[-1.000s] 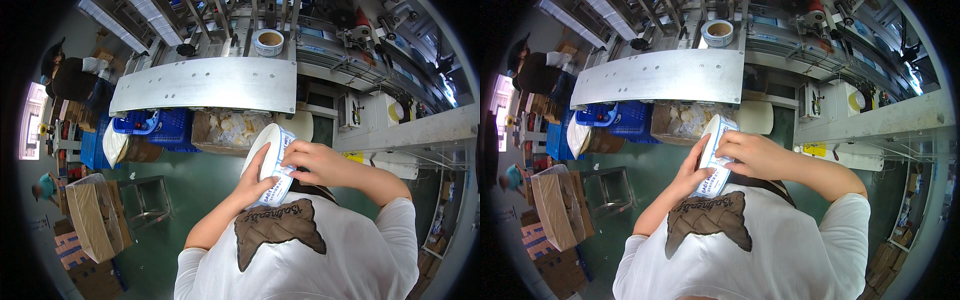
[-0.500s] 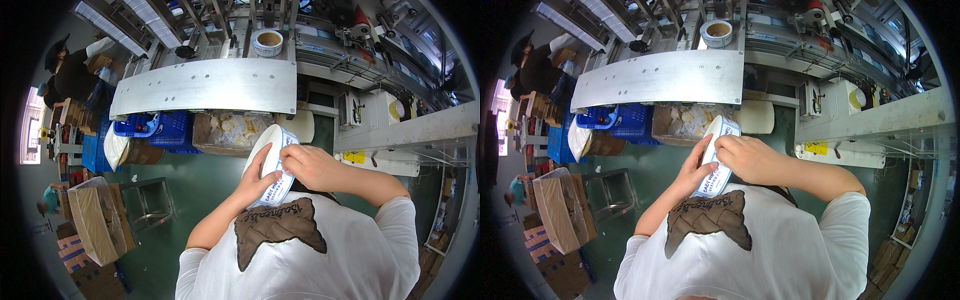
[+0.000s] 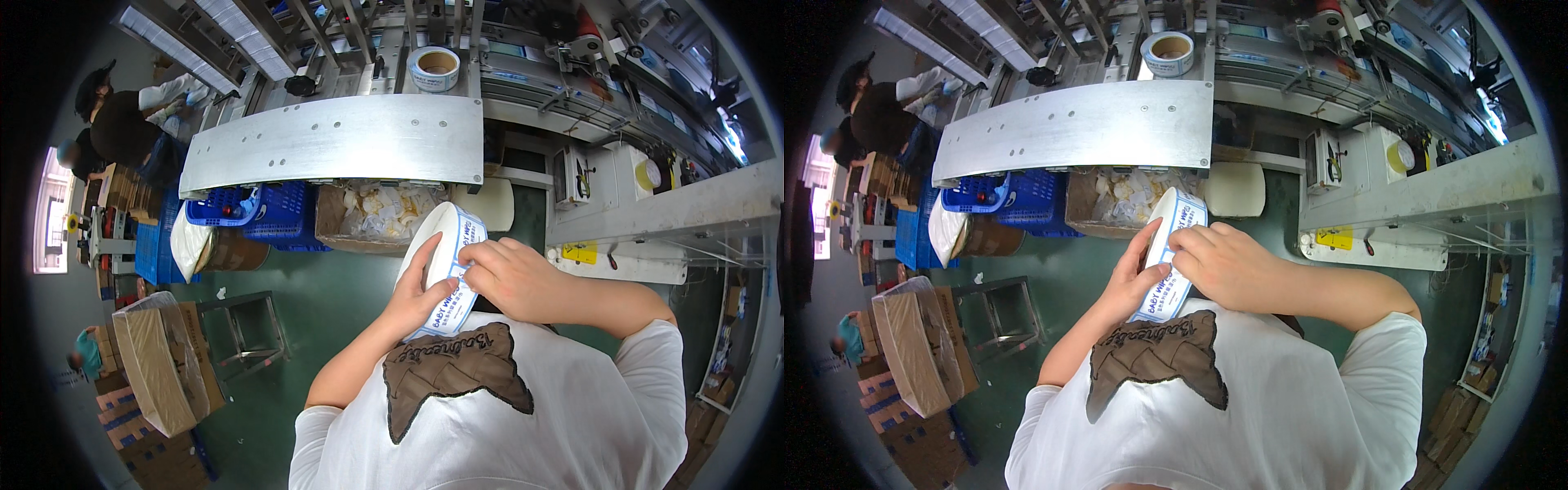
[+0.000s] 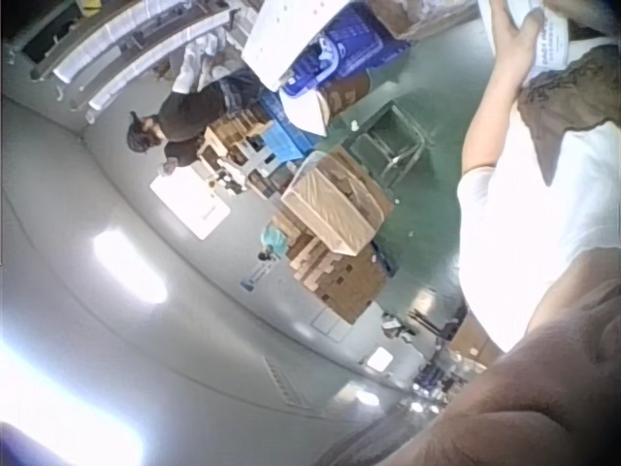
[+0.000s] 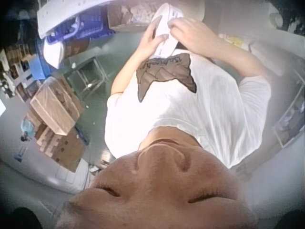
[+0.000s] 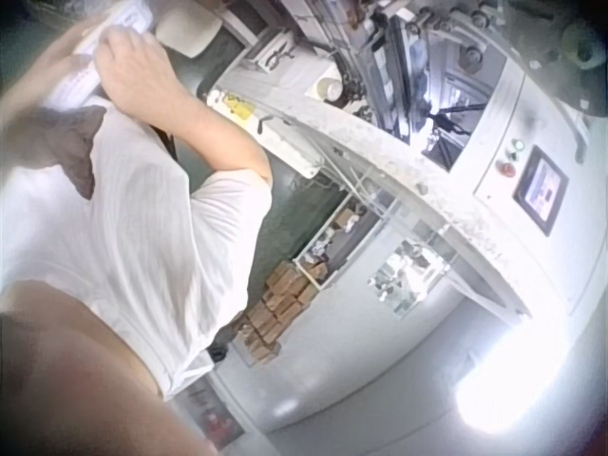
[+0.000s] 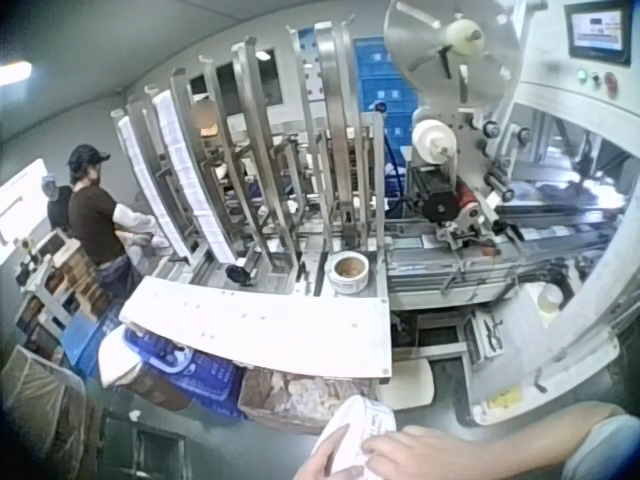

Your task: The person removes a roll of labels from a box and prepares it by applying yellow tape to the leading edge. They then transfer stacks of small white items from a cardboard box into the vertical magazine feeders of a manufacturing machine.

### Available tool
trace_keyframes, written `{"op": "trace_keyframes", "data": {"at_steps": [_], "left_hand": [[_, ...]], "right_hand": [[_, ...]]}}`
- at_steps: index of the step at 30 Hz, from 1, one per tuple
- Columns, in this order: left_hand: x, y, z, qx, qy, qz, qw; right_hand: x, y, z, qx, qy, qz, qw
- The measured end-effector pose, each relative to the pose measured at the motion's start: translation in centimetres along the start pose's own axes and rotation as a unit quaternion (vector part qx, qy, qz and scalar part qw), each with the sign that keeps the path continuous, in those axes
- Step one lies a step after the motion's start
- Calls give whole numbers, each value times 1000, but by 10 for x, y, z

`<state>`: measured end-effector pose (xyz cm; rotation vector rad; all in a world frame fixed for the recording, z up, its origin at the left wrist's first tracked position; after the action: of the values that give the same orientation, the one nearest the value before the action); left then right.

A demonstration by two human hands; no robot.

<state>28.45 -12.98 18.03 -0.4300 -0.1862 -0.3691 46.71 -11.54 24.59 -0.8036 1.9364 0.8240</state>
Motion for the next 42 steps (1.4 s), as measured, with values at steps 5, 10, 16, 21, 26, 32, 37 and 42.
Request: {"op": "trace_keyframes", "data": {"at_steps": [5,10,16,21,26,32,37,42], "left_hand": [[1,-1,-1,-5,6,5,1000],[-5,3,-8,-11,19,17,1000],[-9,3,-7,-38,9,41,998],[-1,9,3,-54,6,36,998],[2,18,-10,-4,-1,17,1000],[23,26,0,-37,17,-30,999],[34,32,2,-56,36,-42,997],[34,39,-3,-43,39,-42,997]], "right_hand": [[0,-6,2,4,14,-10,1000],[-11,-17,7,83,126,-19,988],[-25,-52,39,206,277,160,925],[-34,-94,61,270,378,336,820],[-64,-171,108,284,223,629,689],[-105,-299,163,371,-85,800,463],[-144,-343,172,420,-252,769,411],[-161,-356,178,436,-268,752,416]]}}
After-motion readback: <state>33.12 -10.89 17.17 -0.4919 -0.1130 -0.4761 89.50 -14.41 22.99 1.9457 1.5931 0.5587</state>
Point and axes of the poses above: each hand's wrist, its own y-axis towards the middle knuckle, its own x-axis out of the palm, z = x × y, the point moved 2 cm from there along y, towards the middle knuckle, and after that the axes turned 3 degrees about z, right-handed, at the moved point
